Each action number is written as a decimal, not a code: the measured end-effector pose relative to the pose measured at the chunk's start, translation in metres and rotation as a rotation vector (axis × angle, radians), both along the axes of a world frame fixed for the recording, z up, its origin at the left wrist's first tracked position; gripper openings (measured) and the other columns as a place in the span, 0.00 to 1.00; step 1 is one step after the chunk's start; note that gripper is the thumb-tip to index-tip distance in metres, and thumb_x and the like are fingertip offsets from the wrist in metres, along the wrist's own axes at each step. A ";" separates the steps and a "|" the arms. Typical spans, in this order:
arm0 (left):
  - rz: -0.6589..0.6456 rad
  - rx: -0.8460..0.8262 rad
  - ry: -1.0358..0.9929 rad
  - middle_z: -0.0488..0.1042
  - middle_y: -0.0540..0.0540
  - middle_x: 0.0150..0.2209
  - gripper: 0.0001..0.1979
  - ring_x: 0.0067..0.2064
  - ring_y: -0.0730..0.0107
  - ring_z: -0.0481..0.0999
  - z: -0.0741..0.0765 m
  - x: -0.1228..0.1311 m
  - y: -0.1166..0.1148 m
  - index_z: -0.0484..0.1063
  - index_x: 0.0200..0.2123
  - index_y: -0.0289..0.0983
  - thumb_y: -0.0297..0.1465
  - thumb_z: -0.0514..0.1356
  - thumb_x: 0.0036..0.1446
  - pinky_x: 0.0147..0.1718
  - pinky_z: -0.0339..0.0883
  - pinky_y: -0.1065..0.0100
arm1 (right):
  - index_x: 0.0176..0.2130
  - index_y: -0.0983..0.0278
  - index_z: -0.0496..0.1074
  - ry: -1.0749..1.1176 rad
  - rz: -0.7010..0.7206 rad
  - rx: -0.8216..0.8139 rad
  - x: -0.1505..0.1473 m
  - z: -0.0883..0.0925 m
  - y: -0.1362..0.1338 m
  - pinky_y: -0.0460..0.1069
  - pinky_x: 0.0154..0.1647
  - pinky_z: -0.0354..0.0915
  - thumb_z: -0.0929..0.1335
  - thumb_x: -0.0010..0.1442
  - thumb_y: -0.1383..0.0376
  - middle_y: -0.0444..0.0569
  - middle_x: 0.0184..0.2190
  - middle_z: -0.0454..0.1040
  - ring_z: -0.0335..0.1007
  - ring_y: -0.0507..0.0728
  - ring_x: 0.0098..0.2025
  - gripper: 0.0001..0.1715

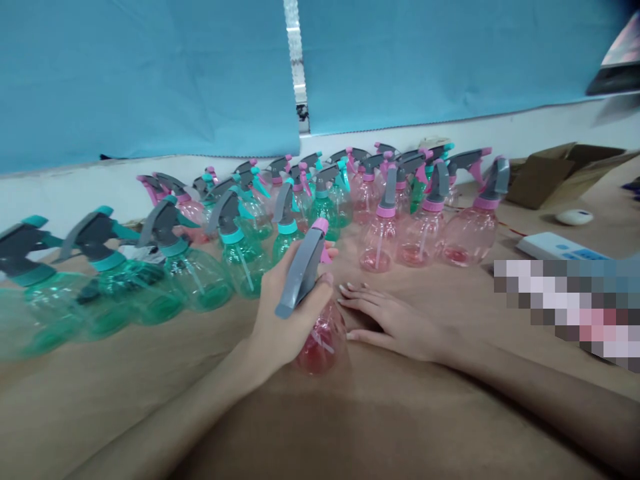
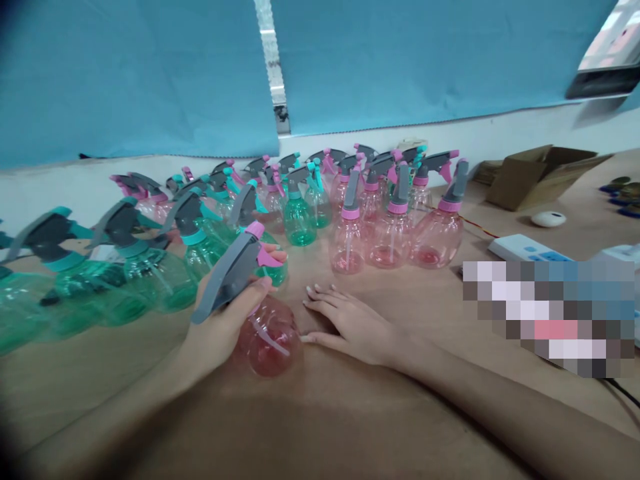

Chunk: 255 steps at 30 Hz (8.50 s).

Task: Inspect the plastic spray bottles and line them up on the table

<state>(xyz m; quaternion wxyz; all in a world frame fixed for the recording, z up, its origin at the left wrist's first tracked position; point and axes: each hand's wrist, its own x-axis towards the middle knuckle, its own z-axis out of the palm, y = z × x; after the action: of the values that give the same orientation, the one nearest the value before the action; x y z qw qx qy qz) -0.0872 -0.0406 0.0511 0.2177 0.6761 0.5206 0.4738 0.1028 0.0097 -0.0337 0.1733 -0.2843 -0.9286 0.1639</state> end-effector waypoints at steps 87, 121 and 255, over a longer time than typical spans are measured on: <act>-0.098 0.041 0.016 0.59 0.38 0.61 0.30 0.57 0.54 0.66 0.003 -0.014 0.002 0.55 0.59 0.43 0.37 0.61 0.55 0.52 0.65 0.51 | 0.50 0.62 0.63 0.385 -0.274 0.114 -0.032 0.048 -0.015 0.57 0.46 0.65 0.66 0.58 0.48 0.54 0.46 0.71 0.68 0.62 0.48 0.27; -0.047 -0.198 0.235 0.72 0.48 0.38 0.13 0.38 0.68 0.74 -0.034 -0.020 0.010 0.62 0.45 0.40 0.26 0.53 0.55 0.36 0.69 0.64 | 0.52 0.65 0.64 0.130 -0.607 0.112 -0.043 0.069 0.058 0.56 0.39 0.66 0.68 0.55 0.47 0.57 0.47 0.74 0.71 0.67 0.47 0.33; 0.015 0.018 0.042 0.67 0.54 0.24 0.02 0.23 0.71 0.67 0.009 -0.022 -0.010 0.62 0.29 0.42 0.30 0.54 0.49 0.23 0.60 0.69 | 0.62 0.65 0.57 -0.075 -0.040 -0.120 0.000 0.009 -0.013 0.60 0.65 0.45 0.60 0.60 0.43 0.52 0.65 0.51 0.43 0.61 0.66 0.41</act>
<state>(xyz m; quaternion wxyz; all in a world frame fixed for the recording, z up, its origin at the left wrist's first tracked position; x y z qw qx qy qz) -0.1095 -0.0508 0.0598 0.1971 0.6841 0.5255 0.4659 0.1030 -0.0028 -0.0246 0.1243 -0.3188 -0.9170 0.2051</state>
